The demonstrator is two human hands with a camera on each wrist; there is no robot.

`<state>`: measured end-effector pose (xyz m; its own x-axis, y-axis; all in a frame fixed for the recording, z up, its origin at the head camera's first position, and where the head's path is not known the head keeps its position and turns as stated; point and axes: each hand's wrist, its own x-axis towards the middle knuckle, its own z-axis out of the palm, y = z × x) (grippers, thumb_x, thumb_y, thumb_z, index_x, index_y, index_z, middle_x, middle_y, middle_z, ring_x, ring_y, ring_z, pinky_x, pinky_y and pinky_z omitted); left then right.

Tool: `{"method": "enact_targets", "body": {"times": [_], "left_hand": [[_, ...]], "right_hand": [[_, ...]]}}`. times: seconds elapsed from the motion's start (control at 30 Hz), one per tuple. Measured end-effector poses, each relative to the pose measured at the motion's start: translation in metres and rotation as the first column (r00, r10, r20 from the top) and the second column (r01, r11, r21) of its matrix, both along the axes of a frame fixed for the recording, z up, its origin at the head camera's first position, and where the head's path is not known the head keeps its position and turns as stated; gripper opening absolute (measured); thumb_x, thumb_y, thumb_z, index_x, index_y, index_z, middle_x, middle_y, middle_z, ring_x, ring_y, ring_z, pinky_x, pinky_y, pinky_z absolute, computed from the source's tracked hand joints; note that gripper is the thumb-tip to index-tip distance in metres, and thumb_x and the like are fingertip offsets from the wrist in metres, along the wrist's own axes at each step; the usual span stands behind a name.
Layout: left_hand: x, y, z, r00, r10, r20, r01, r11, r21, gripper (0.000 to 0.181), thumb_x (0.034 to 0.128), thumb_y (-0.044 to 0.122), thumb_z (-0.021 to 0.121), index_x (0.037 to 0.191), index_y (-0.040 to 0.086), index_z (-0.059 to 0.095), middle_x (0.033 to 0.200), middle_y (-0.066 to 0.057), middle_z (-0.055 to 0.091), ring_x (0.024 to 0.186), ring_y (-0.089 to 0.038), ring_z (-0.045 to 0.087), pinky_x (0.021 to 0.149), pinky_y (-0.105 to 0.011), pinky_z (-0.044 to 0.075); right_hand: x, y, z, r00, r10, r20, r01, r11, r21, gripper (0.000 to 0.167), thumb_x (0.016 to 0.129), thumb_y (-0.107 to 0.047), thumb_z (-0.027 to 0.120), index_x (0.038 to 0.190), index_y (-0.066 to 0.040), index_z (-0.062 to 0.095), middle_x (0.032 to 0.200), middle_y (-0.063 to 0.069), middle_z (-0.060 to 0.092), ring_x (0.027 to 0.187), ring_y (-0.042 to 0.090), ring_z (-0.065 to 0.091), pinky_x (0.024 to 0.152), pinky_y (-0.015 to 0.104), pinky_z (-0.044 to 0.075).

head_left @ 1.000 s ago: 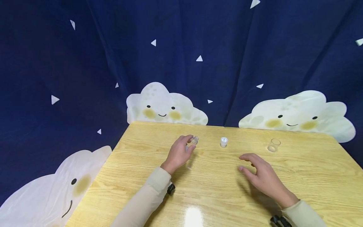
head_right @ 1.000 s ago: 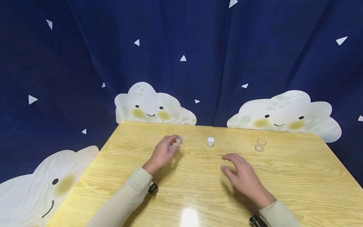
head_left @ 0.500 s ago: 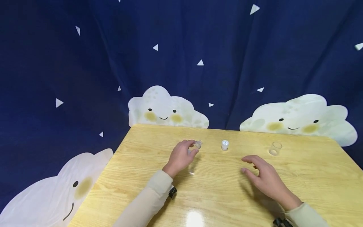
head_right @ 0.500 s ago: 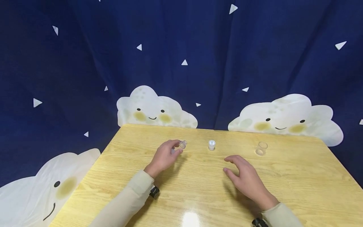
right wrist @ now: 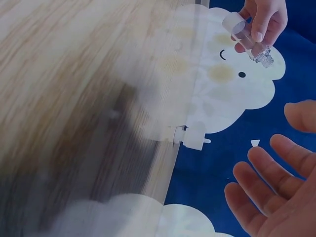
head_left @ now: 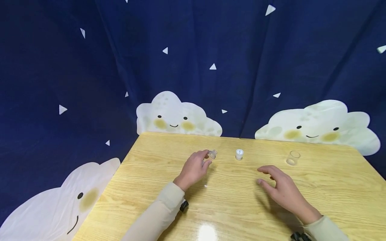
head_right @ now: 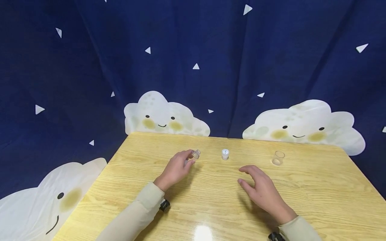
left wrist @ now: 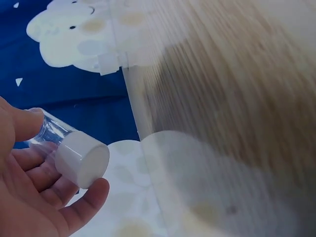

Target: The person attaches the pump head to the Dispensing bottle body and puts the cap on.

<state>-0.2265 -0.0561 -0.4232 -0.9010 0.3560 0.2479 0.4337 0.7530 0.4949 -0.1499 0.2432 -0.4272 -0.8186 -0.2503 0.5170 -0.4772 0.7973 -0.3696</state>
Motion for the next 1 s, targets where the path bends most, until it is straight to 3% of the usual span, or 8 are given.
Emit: {"method": "enact_targets", "body": {"times": [0.23,0.63,1.0], "left_hand": [[-0.003,0.002,0.003,0.999,-0.004,-0.052,0.005,1.000,0.014,0.037,0.1007,0.024,0.058,0.132,0.005,0.056,0.116,-0.008,0.070,0.107,-0.026,0.065,0.089,-0.039,0.054],[0.004,0.006,0.010,1.000,-0.022,0.009,0.022,1.000,0.020,0.035,0.0976,0.027,0.063,0.127,0.008,0.063,0.120,-0.007,0.071,0.113,-0.025,0.064,0.097,-0.040,0.053],[0.011,0.012,0.008,0.996,-0.083,0.022,0.084,0.994,-0.073,0.032,0.1005,0.025,0.059,0.128,0.009,0.062,0.121,-0.007,0.070,0.112,-0.024,0.063,0.094,-0.035,0.054]], "right_hand": [[-0.001,0.001,0.003,1.000,-0.002,0.007,0.002,1.000,0.000,0.032,0.085,-0.010,0.076,0.116,-0.008,0.066,0.112,0.006,0.071,0.096,0.024,0.066,0.075,0.044,0.057],[-0.002,0.002,0.004,1.000,0.005,0.019,-0.005,1.000,0.008,0.032,0.086,-0.011,0.075,0.117,-0.007,0.066,0.111,0.007,0.071,0.098,0.025,0.067,0.076,0.044,0.057],[-0.001,0.002,0.002,0.998,0.001,0.062,-0.001,1.000,0.000,0.031,0.088,-0.012,0.074,0.118,-0.007,0.066,0.112,0.008,0.070,0.099,0.026,0.067,0.077,0.047,0.057]]}}
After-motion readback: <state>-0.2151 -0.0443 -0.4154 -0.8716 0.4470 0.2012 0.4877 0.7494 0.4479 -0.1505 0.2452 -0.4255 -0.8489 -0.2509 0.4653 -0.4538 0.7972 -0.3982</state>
